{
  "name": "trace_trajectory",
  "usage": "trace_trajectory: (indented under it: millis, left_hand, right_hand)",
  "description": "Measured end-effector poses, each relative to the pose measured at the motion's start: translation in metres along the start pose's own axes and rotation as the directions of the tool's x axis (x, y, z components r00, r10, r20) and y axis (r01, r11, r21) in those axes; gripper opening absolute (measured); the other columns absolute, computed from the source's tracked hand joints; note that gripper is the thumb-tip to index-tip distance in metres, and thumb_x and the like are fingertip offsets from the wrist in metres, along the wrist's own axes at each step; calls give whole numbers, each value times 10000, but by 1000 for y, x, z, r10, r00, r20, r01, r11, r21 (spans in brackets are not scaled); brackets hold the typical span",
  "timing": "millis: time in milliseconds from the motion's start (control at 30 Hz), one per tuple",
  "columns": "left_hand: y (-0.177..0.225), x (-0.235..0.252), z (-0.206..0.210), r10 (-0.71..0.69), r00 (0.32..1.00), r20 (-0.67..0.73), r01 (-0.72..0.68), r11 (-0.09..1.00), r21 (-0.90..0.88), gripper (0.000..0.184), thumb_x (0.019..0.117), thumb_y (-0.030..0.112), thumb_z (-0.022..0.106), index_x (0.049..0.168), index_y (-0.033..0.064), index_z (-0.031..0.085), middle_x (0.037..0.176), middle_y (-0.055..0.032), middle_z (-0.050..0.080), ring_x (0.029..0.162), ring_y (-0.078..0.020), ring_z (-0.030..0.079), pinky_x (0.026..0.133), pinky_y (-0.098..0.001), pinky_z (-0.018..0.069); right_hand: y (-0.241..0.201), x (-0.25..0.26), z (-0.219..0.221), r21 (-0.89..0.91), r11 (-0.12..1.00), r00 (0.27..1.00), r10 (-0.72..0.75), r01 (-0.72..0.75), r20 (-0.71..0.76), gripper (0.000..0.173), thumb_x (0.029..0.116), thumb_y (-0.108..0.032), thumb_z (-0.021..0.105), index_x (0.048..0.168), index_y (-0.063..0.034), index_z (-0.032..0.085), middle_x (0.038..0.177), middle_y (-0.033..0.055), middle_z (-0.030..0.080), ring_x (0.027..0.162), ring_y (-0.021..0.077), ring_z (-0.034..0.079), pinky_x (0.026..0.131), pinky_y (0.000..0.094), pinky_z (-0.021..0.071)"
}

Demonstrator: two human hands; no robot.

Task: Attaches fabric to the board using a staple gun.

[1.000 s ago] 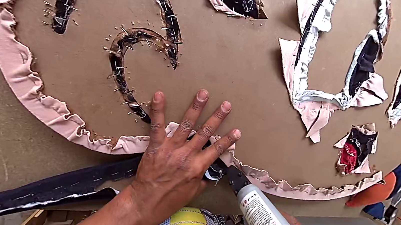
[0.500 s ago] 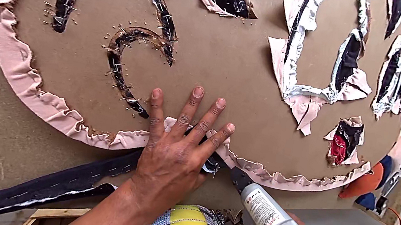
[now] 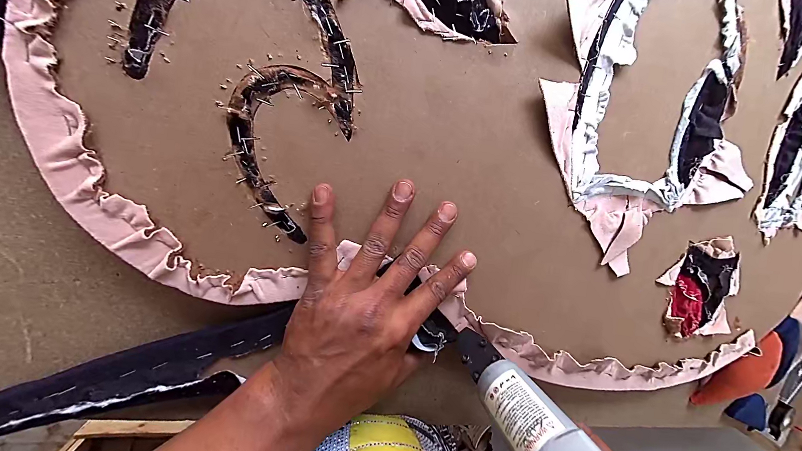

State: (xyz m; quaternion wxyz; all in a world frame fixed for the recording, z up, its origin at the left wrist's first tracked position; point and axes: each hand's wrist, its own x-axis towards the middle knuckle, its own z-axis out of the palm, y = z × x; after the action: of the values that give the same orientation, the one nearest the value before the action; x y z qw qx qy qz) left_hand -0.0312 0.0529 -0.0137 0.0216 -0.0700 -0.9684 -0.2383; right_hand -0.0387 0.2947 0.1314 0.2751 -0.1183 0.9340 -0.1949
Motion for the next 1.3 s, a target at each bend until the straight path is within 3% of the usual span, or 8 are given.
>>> trace_trajectory:
  millis: [300,467,633,800,933,1133,1200,1300]
  left_hand:
    - [1,0,-1,-37,999,8,36,999,4,996,736,573,729,1606,223,393,1711,-22,254,1592,-394,87,1172,-815,-18]
    - [1,-1,-1,-37,999,5,37,999,-5,1078,720,543,751,1634,172,317,1718,-18,232,1597,-376,68,1182,-801,-30]
    - [1,0,2,-48,999,-3,48,999,11,1152,690,559,767,1650,170,262,1722,-21,215,1600,-368,54,1179,-805,-39]
    - [-5,-6,-10,-42,999,22,43,998,-38,1235,636,604,836,1652,203,260,1733,-74,160,1601,-353,59,1193,-786,-17]
    - [-33,-78,-41,-207,978,25,207,978,2,1205,654,781,736,1640,261,276,1739,-39,138,1604,-333,59,1207,-769,39]
    - [-82,-114,-59,-161,987,-7,161,984,80,1180,605,708,771,1613,238,377,1735,-57,158,1598,-383,34,1155,-839,-19]
    - [-90,-109,-60,-94,996,-9,95,994,47,1197,625,760,742,1617,206,367,1730,-93,168,1588,-425,61,1157,-844,51]
    - [-94,-109,-57,-41,998,-47,42,999,32,1119,687,757,690,1595,169,404,1715,-94,223,1580,-412,136,1183,-698,287]
  right_hand:
    - [-16,16,6,-6,1000,1000,-30,30,5,380,905,-296,735,1153,-9,738,969,122,785,886,142,757,812,302,609]
    - [-24,22,0,-71,995,997,-59,63,58,386,866,-298,742,1116,-4,718,901,115,773,809,146,745,715,318,605]
    - [-30,26,5,-70,996,998,-58,58,11,424,892,-345,728,1168,-22,730,972,115,782,875,146,755,783,325,611]
    - [-44,29,-16,-6,996,995,-93,93,-32,411,900,-222,759,1128,112,684,1000,216,752,955,199,749,907,320,593]
    - [-88,62,-52,-97,982,984,-153,162,95,289,887,-102,713,1039,143,694,917,213,755,875,197,754,859,276,581]
    - [-44,104,-70,-160,851,847,-444,501,291,425,926,-316,725,1181,23,706,972,214,761,875,290,750,790,454,599]
    - [-47,122,-70,-184,805,800,-478,564,362,426,917,-339,716,1192,-14,710,956,196,763,847,287,746,747,476,591]
    - [-56,146,-68,-214,716,717,-531,665,451,371,948,-369,656,1174,-84,729,913,136,769,783,217,739,653,422,583]
